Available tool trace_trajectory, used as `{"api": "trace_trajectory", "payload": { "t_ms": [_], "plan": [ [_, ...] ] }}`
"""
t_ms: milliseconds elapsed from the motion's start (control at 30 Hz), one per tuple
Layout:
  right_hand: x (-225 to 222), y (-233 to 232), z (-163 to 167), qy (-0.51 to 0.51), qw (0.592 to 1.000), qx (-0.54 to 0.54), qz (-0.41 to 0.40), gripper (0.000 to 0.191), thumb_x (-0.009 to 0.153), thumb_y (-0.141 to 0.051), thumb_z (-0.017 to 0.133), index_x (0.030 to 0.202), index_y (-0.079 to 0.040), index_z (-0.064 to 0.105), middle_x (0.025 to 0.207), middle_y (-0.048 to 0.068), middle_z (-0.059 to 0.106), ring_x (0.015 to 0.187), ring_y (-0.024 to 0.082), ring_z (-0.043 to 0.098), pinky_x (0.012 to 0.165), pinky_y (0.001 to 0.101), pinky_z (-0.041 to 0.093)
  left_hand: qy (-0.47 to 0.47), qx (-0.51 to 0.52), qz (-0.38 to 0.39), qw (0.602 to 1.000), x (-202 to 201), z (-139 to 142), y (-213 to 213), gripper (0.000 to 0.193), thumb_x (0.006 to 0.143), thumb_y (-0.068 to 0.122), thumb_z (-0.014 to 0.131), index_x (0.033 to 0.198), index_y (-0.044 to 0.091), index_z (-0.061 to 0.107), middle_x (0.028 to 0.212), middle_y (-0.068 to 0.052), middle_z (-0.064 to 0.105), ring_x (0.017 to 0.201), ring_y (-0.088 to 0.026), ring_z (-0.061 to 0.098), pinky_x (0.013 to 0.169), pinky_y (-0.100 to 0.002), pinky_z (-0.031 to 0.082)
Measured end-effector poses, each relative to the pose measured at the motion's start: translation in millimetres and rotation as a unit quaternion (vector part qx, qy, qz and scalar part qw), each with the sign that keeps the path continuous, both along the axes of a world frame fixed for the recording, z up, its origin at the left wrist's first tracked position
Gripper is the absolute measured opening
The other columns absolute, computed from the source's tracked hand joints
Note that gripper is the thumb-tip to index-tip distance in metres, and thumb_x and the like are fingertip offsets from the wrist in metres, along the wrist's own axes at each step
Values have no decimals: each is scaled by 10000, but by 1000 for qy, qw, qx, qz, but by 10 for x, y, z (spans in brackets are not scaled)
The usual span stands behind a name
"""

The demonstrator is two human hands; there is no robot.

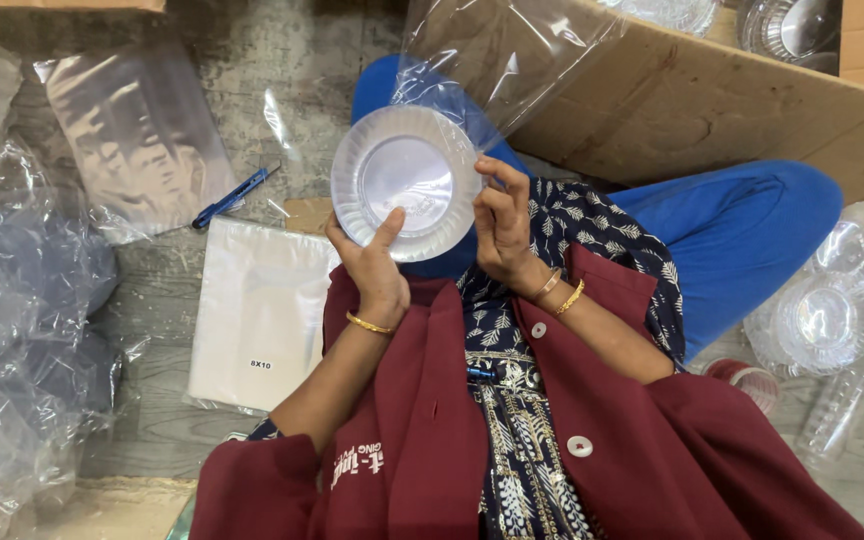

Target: The person sits on the floor and packs clear plastic plates into plastic bags. They pick up plates from a cardboard box, place them into bags, and set the filled bags aside.

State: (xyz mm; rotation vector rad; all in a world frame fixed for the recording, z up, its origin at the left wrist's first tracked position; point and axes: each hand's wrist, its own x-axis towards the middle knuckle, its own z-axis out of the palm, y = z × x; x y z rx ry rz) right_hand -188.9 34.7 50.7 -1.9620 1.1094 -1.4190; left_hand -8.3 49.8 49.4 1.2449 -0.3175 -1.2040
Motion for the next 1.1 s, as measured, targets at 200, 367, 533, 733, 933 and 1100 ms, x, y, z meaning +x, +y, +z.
{"api": "trace_trajectory", "payload": {
  "t_ms": [200,367,533,733,933,1100],
  "plan": [
    [-15,-3,-79,46,997,60,-15,387,916,-100,709,1214,-65,466,1505,212,334,1462,359,297,1254,509,259,-164,-25,-100,981,-85,10,210,822,886,94,765,1492,9,215,1445,-160,422,1341,-244,437,1141,-345,348],
    [-12,-143,-193,-57,993,81,-62,606,948,-80,743,1387,-123,327,1571,168,278,1533,331,273,1324,489,258,-104,-42,-197,974,175,50,142,713,945,213,708,1478,-1,286,1446,-174,465,1310,-262,491,1058,-415,423],
    [16,-236,-264,-208,973,99,-13,711,933,7,687,1470,-118,239,1538,150,355,1495,256,336,1306,418,260,-287,-155,-172,929,723,179,-523,522,1039,257,653,1484,64,461,1362,-80,533,1211,-152,522,1034,-294,483],
    [-180,-484,-112,-315,929,188,-37,234,1041,25,583,1260,-32,525,1237,94,579,1048,133,504,965,263,410,-343,-215,-346,846,528,507,-1255,283,1023,250,715,1277,125,702,1113,-12,683,937,-125,654,857,-244,536],
    [-37,-616,119,-130,979,116,-109,89,1021,-8,660,1075,-27,591,1094,51,561,962,139,541,869,259,472,-607,-323,-340,642,121,861,-1543,517,744,365,895,1143,117,679,1034,-75,603,969,-266,597,807,-406,488],
    [-2,-649,265,-35,989,55,-132,130,999,-35,724,1050,-26,605,1056,94,584,944,189,576,842,302,489,-668,-355,-315,574,35,867,-1559,345,860,348,841,1072,137,669,999,-48,578,934,-261,560,766,-419,446]
  ]
}}
